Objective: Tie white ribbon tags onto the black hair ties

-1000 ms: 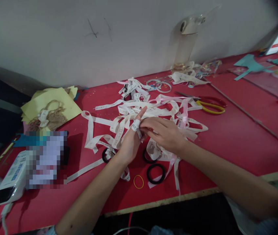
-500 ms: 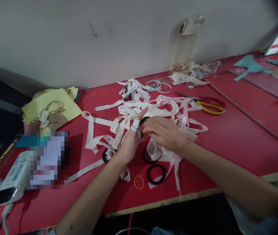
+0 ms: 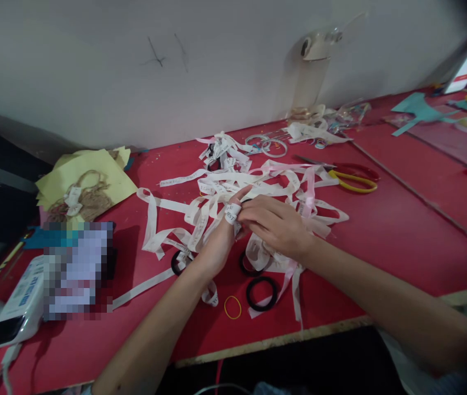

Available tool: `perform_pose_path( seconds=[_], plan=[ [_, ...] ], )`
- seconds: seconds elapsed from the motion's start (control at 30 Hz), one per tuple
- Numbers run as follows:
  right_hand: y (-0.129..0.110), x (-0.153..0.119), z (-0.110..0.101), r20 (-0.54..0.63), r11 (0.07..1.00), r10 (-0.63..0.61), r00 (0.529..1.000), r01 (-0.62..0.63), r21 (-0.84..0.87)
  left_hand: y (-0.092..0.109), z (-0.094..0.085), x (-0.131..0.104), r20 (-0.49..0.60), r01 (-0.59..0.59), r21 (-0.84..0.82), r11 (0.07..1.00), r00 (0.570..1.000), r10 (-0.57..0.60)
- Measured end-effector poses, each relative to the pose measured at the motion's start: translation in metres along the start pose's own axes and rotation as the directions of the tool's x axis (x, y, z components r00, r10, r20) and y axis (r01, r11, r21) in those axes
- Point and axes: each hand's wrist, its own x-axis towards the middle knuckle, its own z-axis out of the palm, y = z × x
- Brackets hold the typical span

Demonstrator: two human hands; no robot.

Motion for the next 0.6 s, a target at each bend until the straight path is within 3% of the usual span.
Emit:
perform_pose_path(
  seconds=[0.33,0.47,0.6],
  plan=[
    [-0.0028,0.0028,0.0035,0.014,0.988,0.148,0.989,-0.148,0.049,-0.0017,-0.0022,0.0022,-0.044,-0.023,0.016,1.0,0.999,0.024],
    [-0.0023,0.0043,0.0032,0.043,0.988,0.111,0.993,-0.115,0.099,-0.0055,-0.0022,0.0041,-0.041,-0.061,-0.009,0.998,0.997,0.061],
    [0.0011,0.0043,0.0004,0.064,0.997,0.011,0.998,-0.016,0.069,-0.0059,-0.0012,0.0048,-0.014,0.0,-0.111,0.994,1.0,-0.001]
  ],
)
